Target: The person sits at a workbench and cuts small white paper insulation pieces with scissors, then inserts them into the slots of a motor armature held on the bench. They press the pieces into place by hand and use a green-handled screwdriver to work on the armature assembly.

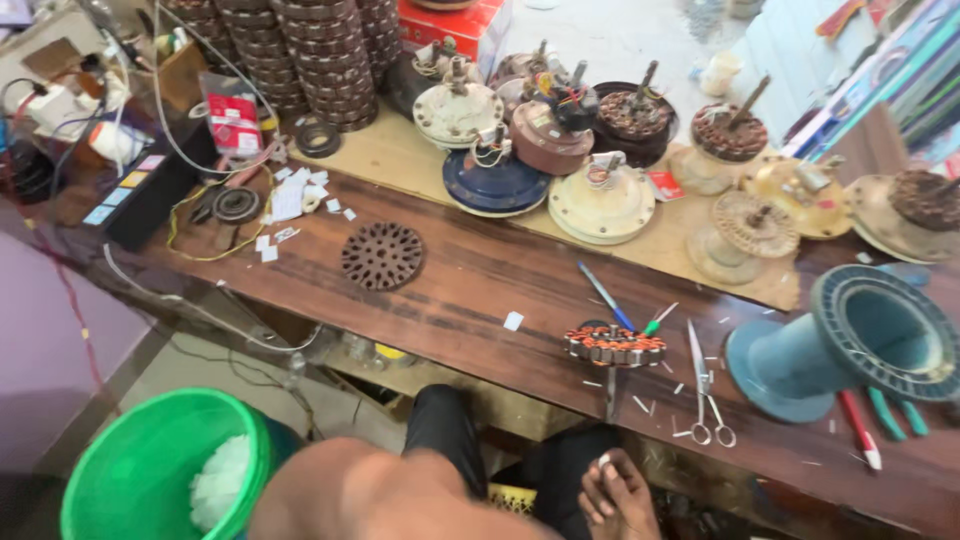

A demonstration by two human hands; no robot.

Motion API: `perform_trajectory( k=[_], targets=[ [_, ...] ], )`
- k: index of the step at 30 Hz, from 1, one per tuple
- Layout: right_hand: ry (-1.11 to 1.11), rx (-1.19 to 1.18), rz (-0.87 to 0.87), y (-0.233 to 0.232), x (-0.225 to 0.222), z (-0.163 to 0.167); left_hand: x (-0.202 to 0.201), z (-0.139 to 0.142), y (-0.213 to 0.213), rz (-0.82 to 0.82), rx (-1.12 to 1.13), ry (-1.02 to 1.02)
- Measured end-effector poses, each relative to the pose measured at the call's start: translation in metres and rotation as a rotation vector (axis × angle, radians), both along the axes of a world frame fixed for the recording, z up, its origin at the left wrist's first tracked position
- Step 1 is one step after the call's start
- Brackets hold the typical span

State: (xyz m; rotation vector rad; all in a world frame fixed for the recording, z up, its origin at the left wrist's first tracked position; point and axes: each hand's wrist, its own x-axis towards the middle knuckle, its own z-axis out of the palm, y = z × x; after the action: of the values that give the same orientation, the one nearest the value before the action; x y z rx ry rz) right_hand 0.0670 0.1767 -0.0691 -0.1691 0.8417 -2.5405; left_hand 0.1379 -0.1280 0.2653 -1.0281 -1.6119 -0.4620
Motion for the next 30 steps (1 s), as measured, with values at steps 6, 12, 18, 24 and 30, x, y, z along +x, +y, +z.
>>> perform_trajectory(
  k=[6, 12, 18, 24, 30],
  targets=[
    [-0.043, 0.079, -0.006, 0.003, 0.012, 0.004, -0.027, -0.079, 0.018, 0.026, 0.265, -0.429],
    [-0.050, 0.283, 0.018, -0.004, 0.050, 0.025, -0.057, -0.160, 0.041, 0.062, 0.280, -0.767],
    [0.000, 0.327, 0.035, 0.000, 0.075, 0.038, -0.084, -0.214, 0.063, -0.082, 0.362, -0.893],
    [-0.037, 0.331, 0.068, -0.004, 0.081, 0.034, -0.111, -0.222, 0.085, -0.095, 0.227, -0.982],
    [-0.070, 0.363, 0.045, 0.004, 0.071, 0.025, -0.148, -0.250, 0.110, -0.180, 0.348, -1.034]
  ],
)
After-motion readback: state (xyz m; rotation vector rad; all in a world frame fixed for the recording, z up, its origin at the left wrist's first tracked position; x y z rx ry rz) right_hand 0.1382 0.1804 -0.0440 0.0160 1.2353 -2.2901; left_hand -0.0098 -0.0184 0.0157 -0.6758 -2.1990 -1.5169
